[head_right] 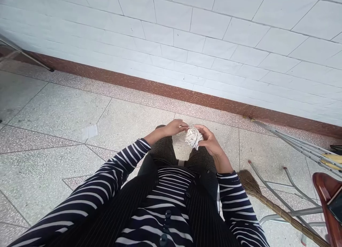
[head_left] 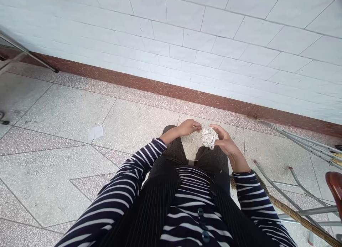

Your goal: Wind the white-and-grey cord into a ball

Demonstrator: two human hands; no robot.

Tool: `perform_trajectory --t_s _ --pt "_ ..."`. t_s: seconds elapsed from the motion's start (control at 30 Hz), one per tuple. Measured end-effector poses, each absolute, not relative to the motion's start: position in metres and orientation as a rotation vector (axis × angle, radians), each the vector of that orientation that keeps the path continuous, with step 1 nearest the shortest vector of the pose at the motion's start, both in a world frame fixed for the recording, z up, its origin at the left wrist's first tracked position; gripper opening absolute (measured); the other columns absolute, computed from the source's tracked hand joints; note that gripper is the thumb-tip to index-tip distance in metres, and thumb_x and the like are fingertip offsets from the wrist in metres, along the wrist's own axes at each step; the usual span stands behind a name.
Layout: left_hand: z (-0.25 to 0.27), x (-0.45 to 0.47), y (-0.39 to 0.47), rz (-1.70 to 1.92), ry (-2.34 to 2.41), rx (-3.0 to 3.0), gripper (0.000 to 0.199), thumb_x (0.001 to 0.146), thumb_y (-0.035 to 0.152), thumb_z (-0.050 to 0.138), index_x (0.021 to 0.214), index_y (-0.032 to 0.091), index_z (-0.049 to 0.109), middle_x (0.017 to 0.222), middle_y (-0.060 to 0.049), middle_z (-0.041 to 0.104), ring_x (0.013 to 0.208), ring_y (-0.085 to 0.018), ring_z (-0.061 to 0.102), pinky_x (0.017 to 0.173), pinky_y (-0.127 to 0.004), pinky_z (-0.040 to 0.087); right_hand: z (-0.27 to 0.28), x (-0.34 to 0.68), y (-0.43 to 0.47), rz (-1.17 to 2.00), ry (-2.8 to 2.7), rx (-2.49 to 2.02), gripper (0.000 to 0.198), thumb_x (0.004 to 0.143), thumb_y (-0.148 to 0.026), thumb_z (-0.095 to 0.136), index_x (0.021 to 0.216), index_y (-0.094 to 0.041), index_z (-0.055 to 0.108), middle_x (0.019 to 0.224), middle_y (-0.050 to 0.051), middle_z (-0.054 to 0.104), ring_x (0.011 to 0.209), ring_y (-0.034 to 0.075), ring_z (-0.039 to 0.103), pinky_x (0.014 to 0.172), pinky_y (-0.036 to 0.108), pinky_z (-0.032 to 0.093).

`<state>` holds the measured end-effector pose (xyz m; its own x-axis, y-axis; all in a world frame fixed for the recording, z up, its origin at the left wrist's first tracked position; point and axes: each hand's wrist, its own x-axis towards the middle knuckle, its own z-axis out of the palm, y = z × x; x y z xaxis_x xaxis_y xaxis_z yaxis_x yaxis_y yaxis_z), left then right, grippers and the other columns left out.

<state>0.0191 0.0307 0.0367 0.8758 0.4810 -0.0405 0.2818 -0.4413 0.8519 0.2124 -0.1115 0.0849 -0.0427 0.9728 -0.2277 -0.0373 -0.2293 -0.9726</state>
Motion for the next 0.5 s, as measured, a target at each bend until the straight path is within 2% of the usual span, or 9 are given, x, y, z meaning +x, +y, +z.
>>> perform_trajectory --t_s 0.1,0.17,0.23,0.33,0.4,0.5 --pt "0.03 0.017 0.032 0.257 0.54 2.012 0.033 0.097 0.034 0.05 0.083 0.016 0.073 0.085 -0.002 0.075 0.081 -0.015 0.065 0.084 -0.025 0.044 0.088 0.212 -0.118 1.37 -1.056 -1.335 0.065 0.057 -0.031 0.08 0.12 -0.024 0.065 0.114 0.007 0.069 0.107 0.026 0.061 0.092 0.037 0.05" --pt "0.027 0.017 0.033 0.26 0.547 2.037 0.032 0.097 0.033 0.05 0.084 0.016 0.073 0.084 -0.002 0.075 0.08 -0.015 0.065 0.086 -0.026 0.044 0.087 0.213 -0.121 1.356 -1.011 -1.354 0.061 0.055 -0.035 0.081 0.114 -0.024 0.068 0.111 0.007 0.07 0.104 0.027 0.063 0.091 0.039 0.051" --pt "0.024 0.018 0.034 0.276 0.571 2.099 0.03 0.097 0.033 0.051 0.087 0.017 0.074 0.087 -0.002 0.076 0.082 -0.016 0.066 0.095 -0.029 0.042 0.086 0.213 -0.124 1.347 -0.952 -1.369 0.062 0.053 -0.039 0.082 0.112 -0.025 0.068 0.107 0.006 0.071 0.098 0.027 0.065 0.088 0.041 0.053" --pt "0.015 0.018 0.033 0.302 0.645 2.201 0.026 0.097 0.033 0.053 0.096 0.019 0.075 0.102 -0.005 0.077 0.093 -0.018 0.068 0.112 -0.038 0.033 0.087 0.213 -0.129 1.324 -0.874 -1.369 0.064 0.052 -0.042 0.083 0.113 -0.027 0.067 0.106 0.006 0.071 0.094 0.028 0.066 0.084 0.044 0.055" --pt "0.006 0.018 0.033 0.285 0.684 2.248 0.024 0.097 0.032 0.054 0.099 0.019 0.074 0.107 -0.006 0.077 0.098 -0.02 0.068 0.115 -0.041 0.03 0.091 0.214 -0.132 1.294 -0.828 -1.355 0.065 0.051 -0.042 0.083 0.113 -0.029 0.067 0.106 0.006 0.071 0.093 0.028 0.067 0.084 0.045 0.055" --pt "-0.01 0.018 0.033 0.247 0.739 2.247 0.024 0.097 0.032 0.054 0.102 0.019 0.074 0.107 -0.007 0.077 0.099 -0.02 0.069 0.104 -0.035 0.043 0.1 0.217 -0.138 1.252 -0.84 -1.35 0.066 0.052 -0.048 0.082 0.114 -0.029 0.066 0.107 0.007 0.071 0.096 0.03 0.068 0.088 0.049 0.055"
